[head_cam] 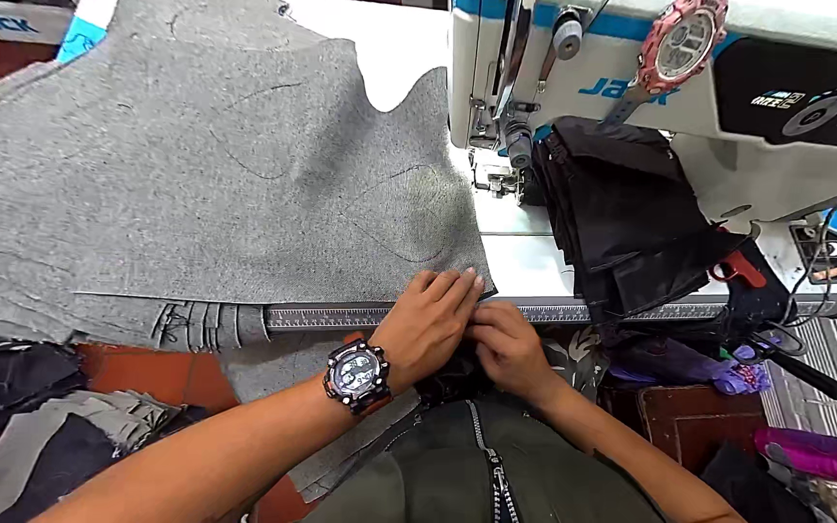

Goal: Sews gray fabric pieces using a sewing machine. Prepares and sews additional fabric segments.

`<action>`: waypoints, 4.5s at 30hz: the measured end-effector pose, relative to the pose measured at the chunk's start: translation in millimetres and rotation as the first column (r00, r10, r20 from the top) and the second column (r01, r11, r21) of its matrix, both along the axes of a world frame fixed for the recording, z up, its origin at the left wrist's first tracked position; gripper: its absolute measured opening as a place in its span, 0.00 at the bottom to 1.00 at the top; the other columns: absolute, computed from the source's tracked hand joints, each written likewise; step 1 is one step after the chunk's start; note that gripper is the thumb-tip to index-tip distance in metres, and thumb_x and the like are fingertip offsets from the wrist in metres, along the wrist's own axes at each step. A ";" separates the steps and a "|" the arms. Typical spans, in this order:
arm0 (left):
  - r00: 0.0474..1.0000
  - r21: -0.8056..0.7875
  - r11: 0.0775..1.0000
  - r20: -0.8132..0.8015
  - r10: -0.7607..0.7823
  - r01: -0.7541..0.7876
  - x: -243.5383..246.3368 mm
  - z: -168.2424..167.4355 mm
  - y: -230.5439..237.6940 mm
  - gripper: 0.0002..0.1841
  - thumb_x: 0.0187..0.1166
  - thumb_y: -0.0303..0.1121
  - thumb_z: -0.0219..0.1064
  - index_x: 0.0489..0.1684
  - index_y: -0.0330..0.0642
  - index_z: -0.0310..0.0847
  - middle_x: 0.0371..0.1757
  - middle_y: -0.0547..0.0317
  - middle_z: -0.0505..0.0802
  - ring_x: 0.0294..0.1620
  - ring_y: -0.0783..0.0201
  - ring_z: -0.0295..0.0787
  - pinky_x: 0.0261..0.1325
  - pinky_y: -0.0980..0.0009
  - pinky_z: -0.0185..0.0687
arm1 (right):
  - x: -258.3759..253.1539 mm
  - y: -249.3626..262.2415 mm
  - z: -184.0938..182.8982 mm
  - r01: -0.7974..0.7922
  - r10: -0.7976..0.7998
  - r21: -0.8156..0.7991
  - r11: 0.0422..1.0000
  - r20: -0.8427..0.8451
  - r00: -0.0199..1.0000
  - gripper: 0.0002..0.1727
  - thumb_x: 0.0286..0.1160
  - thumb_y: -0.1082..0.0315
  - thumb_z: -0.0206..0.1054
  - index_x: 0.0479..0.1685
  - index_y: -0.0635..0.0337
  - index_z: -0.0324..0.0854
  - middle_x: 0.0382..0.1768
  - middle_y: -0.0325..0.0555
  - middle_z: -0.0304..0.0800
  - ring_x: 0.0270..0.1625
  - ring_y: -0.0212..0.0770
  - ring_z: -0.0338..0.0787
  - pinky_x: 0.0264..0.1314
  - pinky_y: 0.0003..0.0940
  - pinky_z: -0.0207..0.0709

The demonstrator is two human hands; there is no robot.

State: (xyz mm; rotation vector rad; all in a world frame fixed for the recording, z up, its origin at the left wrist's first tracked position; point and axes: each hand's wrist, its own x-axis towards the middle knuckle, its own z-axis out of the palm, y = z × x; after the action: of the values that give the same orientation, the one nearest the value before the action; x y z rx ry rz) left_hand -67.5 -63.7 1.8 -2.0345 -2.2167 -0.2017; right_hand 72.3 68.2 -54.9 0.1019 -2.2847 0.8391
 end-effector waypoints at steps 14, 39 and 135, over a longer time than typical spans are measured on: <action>0.961 -0.088 0.993 0.260 0.095 -0.074 -44.1 49.8 34.4 0.14 0.89 0.35 0.56 0.51 0.37 0.86 0.43 0.45 0.94 0.53 0.42 0.92 0.52 0.43 0.85 | -39.9 53.7 42.4 -0.094 0.057 0.394 0.914 0.104 0.993 0.09 0.75 0.79 0.62 0.35 0.67 0.90 0.39 0.55 0.92 0.44 0.54 0.91 0.48 0.44 0.83; 0.956 0.244 0.959 0.285 0.069 -0.142 -61.2 -14.8 36.2 0.23 0.84 0.52 0.56 0.61 0.49 0.90 0.66 0.46 0.90 0.71 0.45 0.85 0.71 0.42 0.74 | -24.1 42.2 26.2 0.066 -0.087 0.162 0.985 0.122 0.989 0.09 0.76 0.78 0.64 0.41 0.64 0.92 0.51 0.50 0.95 0.67 0.48 0.90 0.73 0.39 0.82; 0.526 -0.054 0.672 0.578 0.625 -0.739 -102.8 7.4 16.9 0.46 0.79 0.64 0.63 0.94 0.49 0.56 0.90 0.26 0.60 0.90 0.27 0.54 0.86 0.30 0.51 | -51.8 38.8 55.6 0.374 -0.268 -0.219 0.901 0.398 0.877 0.19 0.87 0.61 0.62 0.68 0.63 0.81 0.48 0.51 0.92 0.40 0.39 0.91 0.42 0.38 0.87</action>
State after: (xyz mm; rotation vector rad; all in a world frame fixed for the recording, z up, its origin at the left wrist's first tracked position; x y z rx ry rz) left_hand -170.3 -46.8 9.3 -0.8860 -2.9889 -0.9823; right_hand 20.5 107.0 0.7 -0.6029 -2.3801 1.0657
